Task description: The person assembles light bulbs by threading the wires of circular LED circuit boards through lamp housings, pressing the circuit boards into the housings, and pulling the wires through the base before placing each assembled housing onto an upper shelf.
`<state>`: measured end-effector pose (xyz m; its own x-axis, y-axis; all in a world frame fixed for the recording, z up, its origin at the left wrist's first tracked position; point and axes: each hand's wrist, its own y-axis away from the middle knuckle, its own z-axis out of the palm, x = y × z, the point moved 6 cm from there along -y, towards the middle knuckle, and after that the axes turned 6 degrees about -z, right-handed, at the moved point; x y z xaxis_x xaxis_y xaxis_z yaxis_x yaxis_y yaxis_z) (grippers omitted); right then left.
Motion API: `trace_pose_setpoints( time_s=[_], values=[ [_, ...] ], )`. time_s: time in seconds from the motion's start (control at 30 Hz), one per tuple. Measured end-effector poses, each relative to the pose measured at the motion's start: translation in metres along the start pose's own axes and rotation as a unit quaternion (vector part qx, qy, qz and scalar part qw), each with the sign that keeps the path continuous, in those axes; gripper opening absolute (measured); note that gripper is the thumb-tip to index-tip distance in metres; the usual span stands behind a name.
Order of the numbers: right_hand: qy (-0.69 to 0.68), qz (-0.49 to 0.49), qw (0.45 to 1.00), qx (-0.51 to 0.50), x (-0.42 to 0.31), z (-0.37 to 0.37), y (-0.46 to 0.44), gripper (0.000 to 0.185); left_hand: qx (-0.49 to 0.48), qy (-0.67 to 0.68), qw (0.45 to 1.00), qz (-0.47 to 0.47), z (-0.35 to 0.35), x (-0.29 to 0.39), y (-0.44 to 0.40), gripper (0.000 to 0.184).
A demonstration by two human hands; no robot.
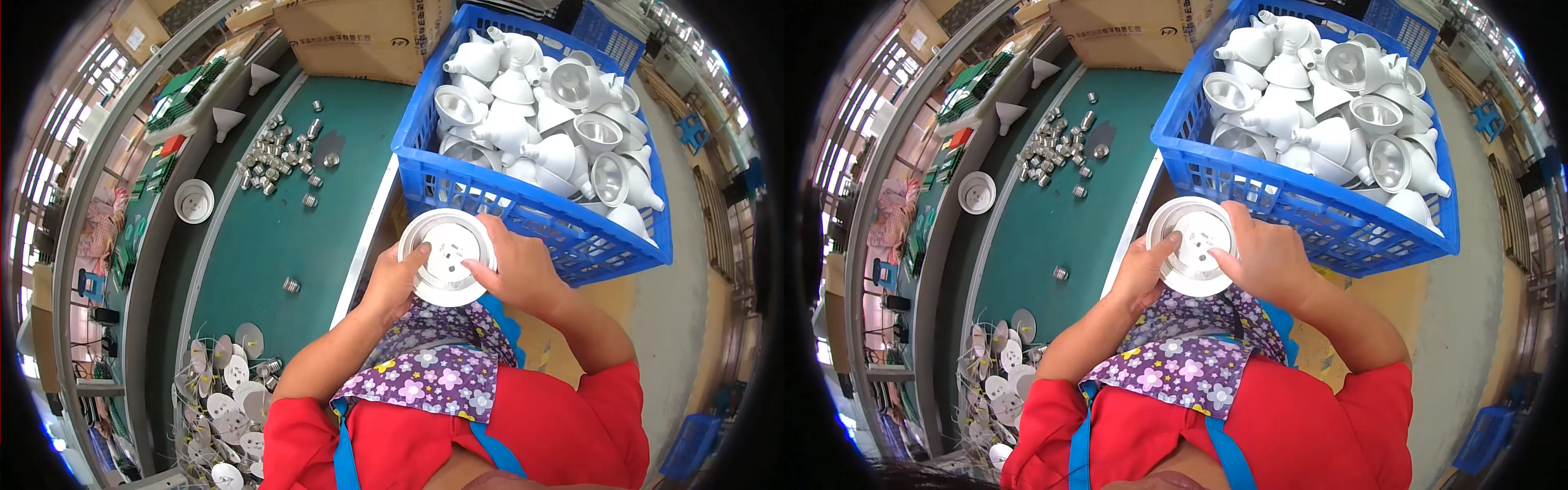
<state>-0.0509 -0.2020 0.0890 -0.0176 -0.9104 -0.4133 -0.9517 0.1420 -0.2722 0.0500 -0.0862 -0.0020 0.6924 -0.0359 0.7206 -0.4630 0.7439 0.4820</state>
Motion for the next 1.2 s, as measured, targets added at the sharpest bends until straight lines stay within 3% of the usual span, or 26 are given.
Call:
trace_pose_setpoints(
  time_s=[0.37,0.47,0.57,0.6,0.67,0.7,0.73,0.87,1.0,1.1,1.2],
  values=[
    [-0.047,-0.008,0.999,0.008,-0.007,0.008,0.009,0.06,0.035,-0.129,0.987,0.087,-0.013,0.003,0.004,0.027],
    [-0.27,0.075,0.957,-0.078,-0.003,0.002,0.015,0.048,0.025,-0.213,0.958,0.191,-0.012,0.02,0.019,0.028],
    [-0.533,0.188,0.824,0.031,0.038,0.021,0.023,0.029,-0.024,-0.321,0.883,0.343,-0.01,0.038,0.045,0.03],
    [-0.51,0.186,0.84,0.028,0.041,0.022,0.02,0.026,-0.055,-0.277,0.893,0.35,-0.018,0.032,0.043,0.03],
    [-0.545,0.187,0.817,0.001,0.034,0.035,0.015,0.027,-0.122,-0.162,0.926,0.317,-0.031,0.026,0.041,0.027],
    [-0.562,0.186,0.806,-0.013,0.029,0.041,0.012,0.027,-0.105,-0.159,0.933,0.306,-0.036,0.021,0.039,0.025],
    [-0.614,0.183,0.767,-0.021,0.025,0.051,0.011,0.026,-0.085,-0.1,0.965,0.228,-0.053,0.011,0.022,0.023],
    [-0.739,0.135,0.66,0.02,0.008,0.061,0.0,0.027,-0.177,0.156,0.957,0.17,-0.049,0.004,0.03,0.026],
    [-0.763,0.102,0.637,0.035,-0.004,0.056,-0.008,0.029,-0.293,0.252,0.911,0.147,-0.055,0.001,0.031,0.036],
    [-0.717,0.095,0.69,0.038,-0.009,0.05,-0.013,0.024,-0.311,0.293,0.896,0.122,-0.042,0.0,0.032,0.035],
    [-0.715,0.033,0.694,0.077,-0.019,0.041,-0.019,0.018,-0.382,0.334,0.856,0.097,-0.038,-0.007,0.026,0.035]
  ],
)
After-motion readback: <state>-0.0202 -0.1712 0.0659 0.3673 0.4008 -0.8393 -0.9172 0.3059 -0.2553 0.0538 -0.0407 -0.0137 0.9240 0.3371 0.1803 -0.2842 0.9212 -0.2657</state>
